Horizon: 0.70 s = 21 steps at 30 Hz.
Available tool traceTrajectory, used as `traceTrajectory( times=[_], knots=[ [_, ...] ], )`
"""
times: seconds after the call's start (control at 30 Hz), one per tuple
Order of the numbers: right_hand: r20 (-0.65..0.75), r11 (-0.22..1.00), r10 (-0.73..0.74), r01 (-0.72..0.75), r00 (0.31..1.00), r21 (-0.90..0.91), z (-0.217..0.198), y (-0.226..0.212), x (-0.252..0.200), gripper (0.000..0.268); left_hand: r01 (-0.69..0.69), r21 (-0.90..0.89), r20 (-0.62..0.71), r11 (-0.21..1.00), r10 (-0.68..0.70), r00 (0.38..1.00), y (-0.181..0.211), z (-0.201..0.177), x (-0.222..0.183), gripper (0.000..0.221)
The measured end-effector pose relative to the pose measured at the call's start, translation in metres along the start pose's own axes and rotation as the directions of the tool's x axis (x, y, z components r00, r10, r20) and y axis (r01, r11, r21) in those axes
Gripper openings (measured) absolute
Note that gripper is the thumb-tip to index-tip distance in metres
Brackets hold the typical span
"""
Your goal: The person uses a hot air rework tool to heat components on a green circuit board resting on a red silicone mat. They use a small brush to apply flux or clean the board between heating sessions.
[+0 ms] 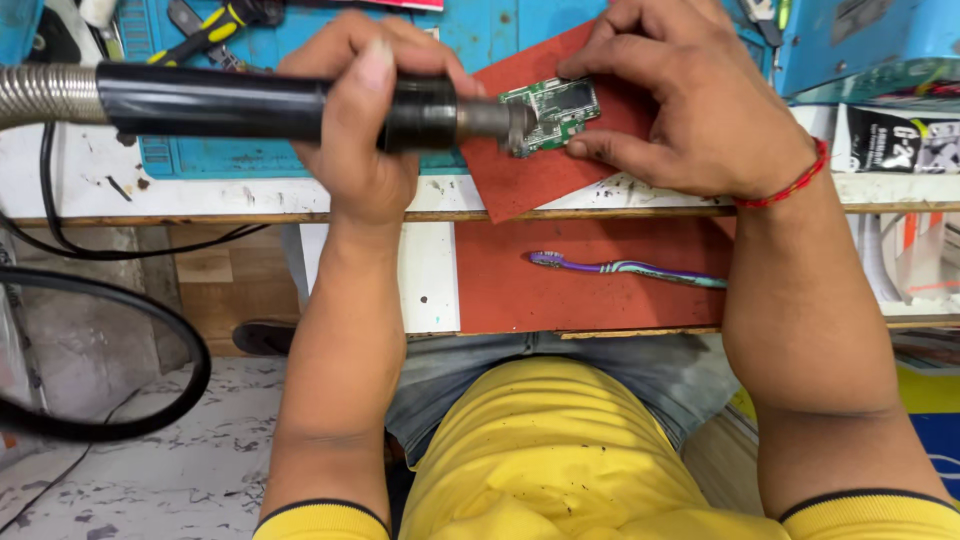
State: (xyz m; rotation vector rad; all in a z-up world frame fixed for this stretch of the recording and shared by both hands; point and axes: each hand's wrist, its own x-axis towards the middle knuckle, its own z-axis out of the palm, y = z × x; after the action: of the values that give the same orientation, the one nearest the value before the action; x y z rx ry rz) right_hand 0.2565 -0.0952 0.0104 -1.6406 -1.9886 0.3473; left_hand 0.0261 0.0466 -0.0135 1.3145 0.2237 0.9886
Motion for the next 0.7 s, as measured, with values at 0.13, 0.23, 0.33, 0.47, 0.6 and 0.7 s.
traceTrajectory(
  times=[0.13,0.23,0.33,0.47,0.6,0.7],
  knots=[
    [-0.013,1.000,-0.007,0.006,1.000,-0.024,0.001,-0.002,0.004,0.049,-0.045,0.121,0.110,0.992,0.031,0.993,0.004,-0.002,-0.001,0.034],
    [-0.013,0.999,-0.002,0.001,1.000,-0.043,0.002,0.001,0.001,0.048,-0.073,0.108,0.026,0.991,0.071,0.997,-0.001,0.000,-0.004,0.035],
    [0.003,0.998,0.000,0.000,1.000,-0.059,0.002,0.003,-0.003,0.047,-0.070,0.108,-0.030,0.992,0.073,0.997,-0.001,-0.004,-0.006,0.035],
    [-0.017,0.996,0.000,-0.002,1.000,-0.092,0.003,0.003,-0.005,0.047,-0.045,0.127,-0.067,0.991,0.054,0.996,-0.003,0.000,-0.003,0.034],
    [-0.035,0.994,0.007,-0.010,0.999,-0.105,0.007,0.003,-0.007,0.044,-0.081,0.173,0.063,0.982,0.071,0.996,0.000,-0.002,-0.007,0.035],
    [-0.040,0.993,-0.006,0.001,0.999,-0.117,0.008,0.004,-0.008,0.044,-0.086,0.172,0.038,0.981,0.081,0.996,-0.005,0.005,-0.012,0.035]
  ],
)
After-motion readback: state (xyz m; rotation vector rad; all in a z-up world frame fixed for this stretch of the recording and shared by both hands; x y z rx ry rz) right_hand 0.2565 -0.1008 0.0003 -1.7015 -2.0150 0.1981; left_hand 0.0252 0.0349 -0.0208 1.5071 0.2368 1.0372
